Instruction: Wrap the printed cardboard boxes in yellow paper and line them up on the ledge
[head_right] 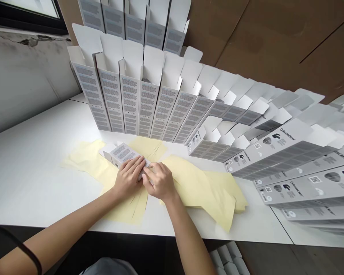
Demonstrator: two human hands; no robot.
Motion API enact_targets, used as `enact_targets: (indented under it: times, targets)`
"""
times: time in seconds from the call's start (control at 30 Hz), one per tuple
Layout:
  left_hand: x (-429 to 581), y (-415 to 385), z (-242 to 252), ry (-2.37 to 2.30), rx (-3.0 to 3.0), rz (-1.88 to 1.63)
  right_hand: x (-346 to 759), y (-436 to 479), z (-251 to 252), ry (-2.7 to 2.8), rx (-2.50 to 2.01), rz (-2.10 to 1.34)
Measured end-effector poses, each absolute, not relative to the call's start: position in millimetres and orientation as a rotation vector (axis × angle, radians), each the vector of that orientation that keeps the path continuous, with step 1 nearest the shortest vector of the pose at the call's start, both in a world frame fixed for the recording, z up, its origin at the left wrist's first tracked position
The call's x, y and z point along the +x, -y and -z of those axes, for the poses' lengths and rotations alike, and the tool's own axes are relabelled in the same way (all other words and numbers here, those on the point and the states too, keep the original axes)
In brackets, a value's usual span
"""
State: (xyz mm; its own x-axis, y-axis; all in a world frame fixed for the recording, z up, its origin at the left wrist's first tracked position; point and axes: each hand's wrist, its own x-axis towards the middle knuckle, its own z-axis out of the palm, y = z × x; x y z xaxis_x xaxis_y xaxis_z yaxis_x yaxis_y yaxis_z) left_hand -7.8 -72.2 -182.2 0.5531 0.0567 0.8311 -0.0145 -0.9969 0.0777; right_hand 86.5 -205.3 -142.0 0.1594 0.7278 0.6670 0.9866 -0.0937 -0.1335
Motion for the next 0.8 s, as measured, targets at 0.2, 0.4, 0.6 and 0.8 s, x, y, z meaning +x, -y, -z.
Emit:
enact_targets:
  times: [0.2, 0.4, 0.6, 0.8]
  targets:
    - [-7, 73, 182, -0.047, 2.700, -1.462, 88, 204, 144, 1.535, -1.936, 0.659]
    - [-7, 72, 183, -0.025, 2.704, -1.466, 88, 207, 143, 1.698, -1.745, 0.491]
    - [-6, 71, 186, -0.030, 2.698, -1.438, 88, 210, 137, 1.529, -1.625, 0.345]
    - [-7, 71, 187, -0.021, 2.705, -1.430, 101, 201, 114, 1.150, -1.890, -0.029]
